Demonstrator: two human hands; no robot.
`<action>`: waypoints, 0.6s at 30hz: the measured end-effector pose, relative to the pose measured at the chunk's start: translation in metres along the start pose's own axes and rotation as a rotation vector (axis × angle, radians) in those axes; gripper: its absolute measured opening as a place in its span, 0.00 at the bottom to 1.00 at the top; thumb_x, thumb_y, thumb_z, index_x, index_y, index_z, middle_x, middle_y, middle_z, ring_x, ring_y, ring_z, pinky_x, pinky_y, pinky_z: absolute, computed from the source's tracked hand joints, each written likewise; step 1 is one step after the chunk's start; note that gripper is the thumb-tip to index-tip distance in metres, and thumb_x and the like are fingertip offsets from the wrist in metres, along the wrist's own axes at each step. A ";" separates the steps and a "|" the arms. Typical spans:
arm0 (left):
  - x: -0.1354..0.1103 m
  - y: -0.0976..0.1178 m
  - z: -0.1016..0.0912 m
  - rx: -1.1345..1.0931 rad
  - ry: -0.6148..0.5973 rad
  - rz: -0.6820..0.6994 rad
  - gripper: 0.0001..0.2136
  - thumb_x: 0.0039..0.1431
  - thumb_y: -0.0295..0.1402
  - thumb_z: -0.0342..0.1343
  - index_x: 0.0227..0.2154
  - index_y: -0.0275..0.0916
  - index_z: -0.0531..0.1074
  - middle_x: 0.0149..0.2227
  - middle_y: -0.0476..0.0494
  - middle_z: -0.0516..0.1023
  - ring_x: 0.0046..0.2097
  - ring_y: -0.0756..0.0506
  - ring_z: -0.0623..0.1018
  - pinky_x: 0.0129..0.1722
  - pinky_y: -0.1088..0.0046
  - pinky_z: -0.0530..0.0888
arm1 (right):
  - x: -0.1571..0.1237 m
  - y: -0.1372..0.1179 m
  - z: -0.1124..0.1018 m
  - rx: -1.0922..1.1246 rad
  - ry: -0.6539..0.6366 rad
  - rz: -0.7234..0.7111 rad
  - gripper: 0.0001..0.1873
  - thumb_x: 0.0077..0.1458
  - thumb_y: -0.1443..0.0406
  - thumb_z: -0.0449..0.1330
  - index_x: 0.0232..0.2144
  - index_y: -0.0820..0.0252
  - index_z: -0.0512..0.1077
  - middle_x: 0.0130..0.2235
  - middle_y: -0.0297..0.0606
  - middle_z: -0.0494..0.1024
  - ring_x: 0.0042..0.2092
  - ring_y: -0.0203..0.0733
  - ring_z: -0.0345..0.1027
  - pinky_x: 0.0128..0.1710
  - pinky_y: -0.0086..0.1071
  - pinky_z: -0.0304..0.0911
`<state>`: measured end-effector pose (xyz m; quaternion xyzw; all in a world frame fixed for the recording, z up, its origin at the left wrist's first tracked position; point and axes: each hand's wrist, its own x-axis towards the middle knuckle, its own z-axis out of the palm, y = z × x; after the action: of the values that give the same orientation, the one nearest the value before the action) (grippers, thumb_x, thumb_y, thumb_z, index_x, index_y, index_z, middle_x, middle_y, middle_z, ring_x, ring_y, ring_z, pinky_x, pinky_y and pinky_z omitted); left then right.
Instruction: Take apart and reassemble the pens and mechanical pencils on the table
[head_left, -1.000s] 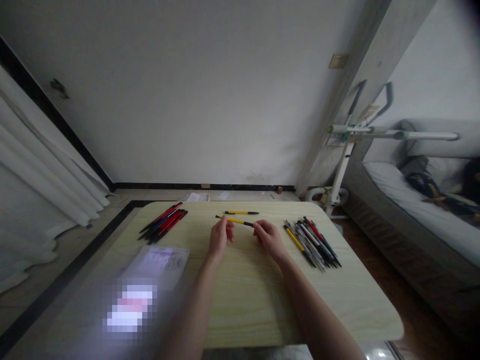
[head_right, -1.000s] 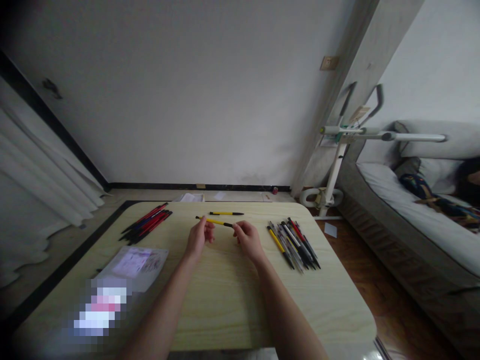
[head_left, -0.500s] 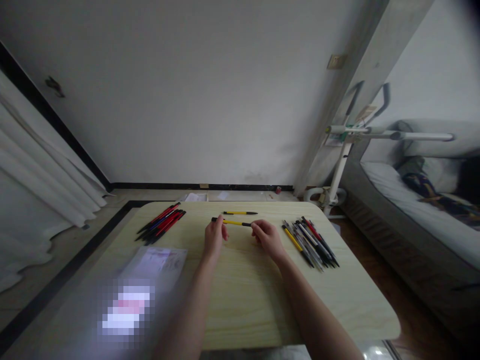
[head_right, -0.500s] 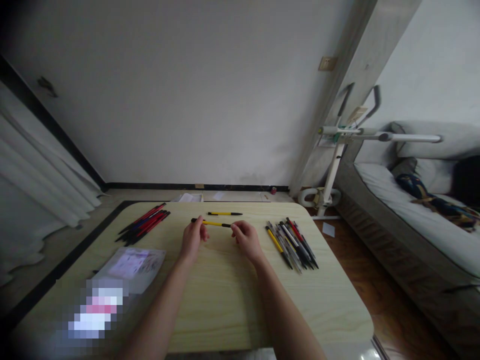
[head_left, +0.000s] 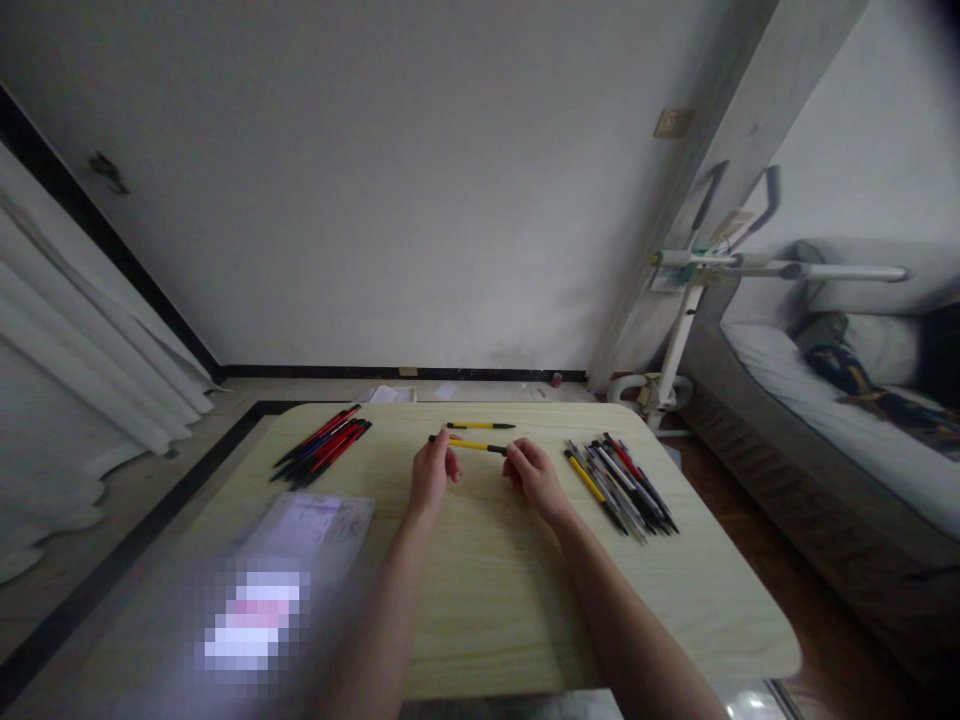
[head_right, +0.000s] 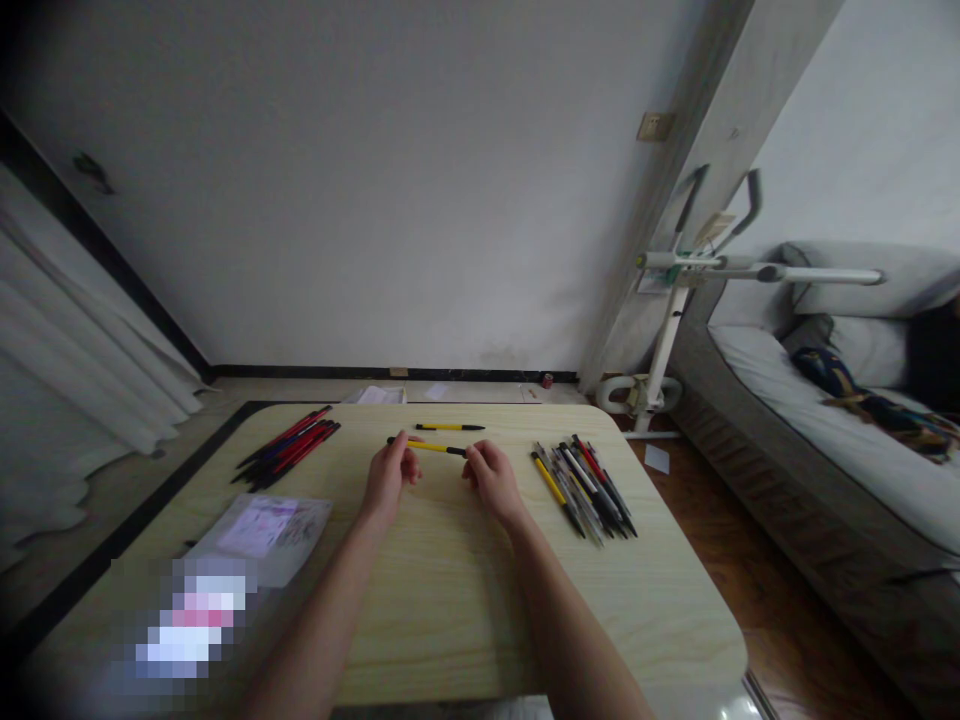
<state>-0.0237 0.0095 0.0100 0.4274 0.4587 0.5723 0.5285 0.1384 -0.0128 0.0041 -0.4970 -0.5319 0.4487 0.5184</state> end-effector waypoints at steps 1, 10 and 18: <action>0.000 0.000 0.000 -0.002 -0.011 -0.002 0.18 0.49 0.47 0.48 0.29 0.34 0.71 0.14 0.53 0.62 0.16 0.53 0.63 0.16 0.78 0.59 | 0.000 0.001 0.000 0.002 0.000 -0.003 0.17 0.51 0.52 0.49 0.24 0.60 0.61 0.19 0.30 0.66 0.18 0.30 0.55 0.17 0.23 0.50; -0.003 0.004 0.002 -0.067 -0.086 -0.047 0.19 0.48 0.46 0.49 0.34 0.33 0.70 0.14 0.53 0.64 0.16 0.54 0.64 0.16 0.79 0.60 | -0.001 -0.002 0.002 -0.040 0.012 0.038 0.23 0.52 0.48 0.45 0.18 0.59 0.59 0.13 0.27 0.58 0.14 0.29 0.50 0.13 0.24 0.45; -0.003 0.004 0.001 -0.175 -0.095 -0.069 0.19 0.49 0.45 0.48 0.35 0.34 0.69 0.15 0.55 0.62 0.16 0.55 0.61 0.22 0.76 0.66 | -0.002 -0.004 0.002 -0.047 -0.048 0.047 0.23 0.51 0.49 0.47 0.20 0.61 0.63 0.14 0.28 0.62 0.15 0.29 0.52 0.14 0.23 0.47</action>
<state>-0.0233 0.0068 0.0146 0.3902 0.3959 0.5707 0.6044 0.1365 -0.0154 0.0082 -0.5106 -0.5428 0.4597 0.4830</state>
